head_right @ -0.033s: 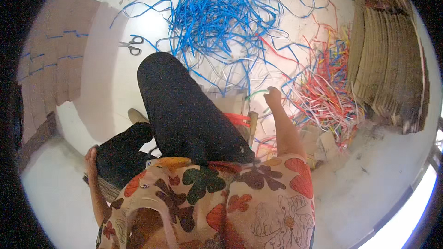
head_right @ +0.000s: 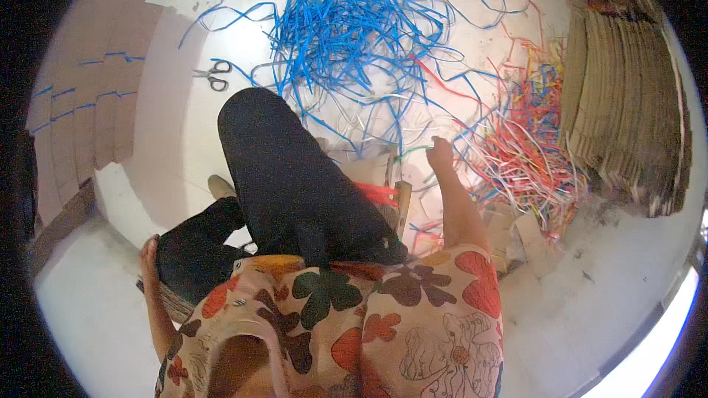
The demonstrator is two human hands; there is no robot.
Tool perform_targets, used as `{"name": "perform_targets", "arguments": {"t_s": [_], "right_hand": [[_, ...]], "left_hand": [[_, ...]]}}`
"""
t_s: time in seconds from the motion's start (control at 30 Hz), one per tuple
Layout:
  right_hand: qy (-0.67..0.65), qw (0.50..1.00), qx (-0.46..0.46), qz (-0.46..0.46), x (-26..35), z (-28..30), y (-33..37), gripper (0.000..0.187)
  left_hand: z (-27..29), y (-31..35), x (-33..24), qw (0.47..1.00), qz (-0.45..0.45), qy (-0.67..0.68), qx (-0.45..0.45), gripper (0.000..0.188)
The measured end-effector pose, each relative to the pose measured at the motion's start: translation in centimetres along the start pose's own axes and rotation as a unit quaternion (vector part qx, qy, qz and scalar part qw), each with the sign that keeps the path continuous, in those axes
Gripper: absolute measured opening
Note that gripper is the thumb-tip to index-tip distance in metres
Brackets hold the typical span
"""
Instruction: The person sits on the floor and bundles stacks of flat cardboard pieces using blue plastic strips. They wrap the strips around the stacks, tie knots, and trim the excess with scissors. The person also ties together loose strips of different colors.
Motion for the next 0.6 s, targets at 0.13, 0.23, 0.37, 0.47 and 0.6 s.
{"name": "perform_targets", "arguments": {"t_s": [0.13, 0.23, 0.37, 0.47, 0.6], "right_hand": [[-0.007, 0.994, -0.109, 0.030, -1.0, 0.7, -5.5, 0.031], [0.006, 0.999, -0.046, -0.009, 1.9, 0.9, -8.3, 0.022], [0.049, 0.998, -0.038, 0.014, 2.3, -0.2, -13.5, 0.020], [0.061, 0.998, -0.031, -0.006, 3.6, -0.5, -16.8, 0.020], [0.043, 0.998, 0.040, -0.031, 1.8, -1.6, -19.2, 0.023]], "left_hand": [[0.1, 2.6, -1.9, 0.999, -0.010, -0.031, -0.016, 0.049], [2.3, 6.0, -1.3, 0.999, 0.004, -0.037, -0.027, 0.052], [2.4, 8.7, -1.8, 0.995, 0.078, -0.029, -0.055, 0.061], [2.8, 10.6, -2.7, 0.988, 0.137, -0.023, -0.070, 0.065], [3.4, 9.5, -3.6, 0.986, 0.137, -0.080, -0.055, 0.061]]}}
Point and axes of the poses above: each hand's wrist, its own y-axis away from the middle knuckle, its own z-axis out of the back of the hand, x = y × z, the point moved 9 cm from there along -y, towards the middle knuckle, and after that the axes turned 5 degrees about -x, right-handed, at the moved point
